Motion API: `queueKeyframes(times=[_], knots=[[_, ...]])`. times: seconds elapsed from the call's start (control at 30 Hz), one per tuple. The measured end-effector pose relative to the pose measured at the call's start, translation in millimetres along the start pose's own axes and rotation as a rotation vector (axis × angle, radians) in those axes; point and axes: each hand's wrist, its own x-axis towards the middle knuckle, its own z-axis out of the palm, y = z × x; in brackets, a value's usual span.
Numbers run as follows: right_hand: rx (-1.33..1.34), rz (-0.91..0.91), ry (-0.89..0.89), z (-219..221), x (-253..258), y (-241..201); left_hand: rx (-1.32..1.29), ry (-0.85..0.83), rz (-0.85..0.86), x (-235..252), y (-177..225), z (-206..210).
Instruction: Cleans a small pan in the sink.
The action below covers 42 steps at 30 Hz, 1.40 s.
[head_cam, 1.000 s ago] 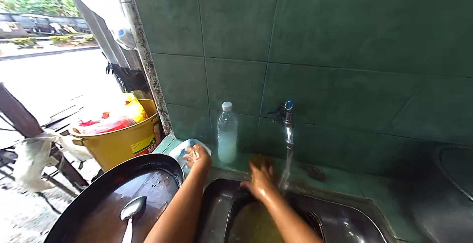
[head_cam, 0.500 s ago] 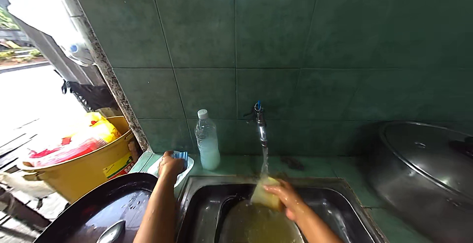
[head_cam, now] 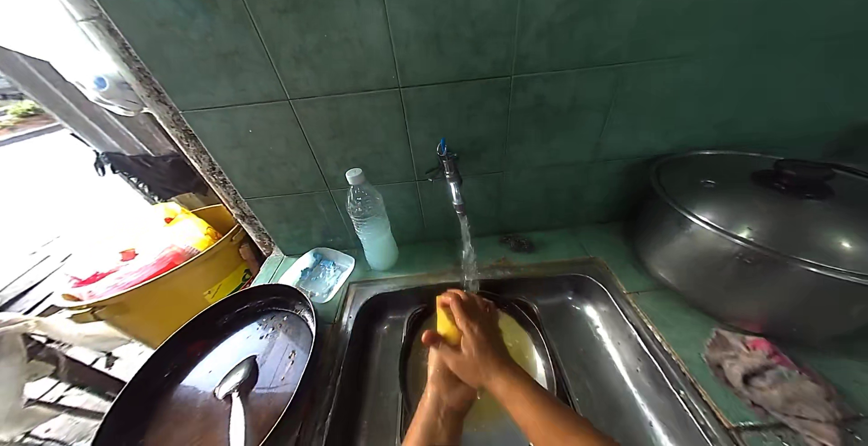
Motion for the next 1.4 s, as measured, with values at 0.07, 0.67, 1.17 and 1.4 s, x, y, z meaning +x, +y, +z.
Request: queueKeyframes(times=[0.07, 0.67, 1.17, 1.4], knots=[[0.007, 0.056, 0.036, 0, 17, 25, -0.119, 0.111, -0.036, -14, -7, 4], [0.392, 0.117, 0.394, -13, 17, 16, 0.261, 0.431, 0.137, -18, 3, 14], [0.660, 0.357, 0.364, 3, 19, 31, 0.089, 0.140, -0.039, -40, 13, 19], [1.568, 0.806, 0.290, -40, 14, 40, 0.209, 0.569, 0.449, 27, 171, 27]])
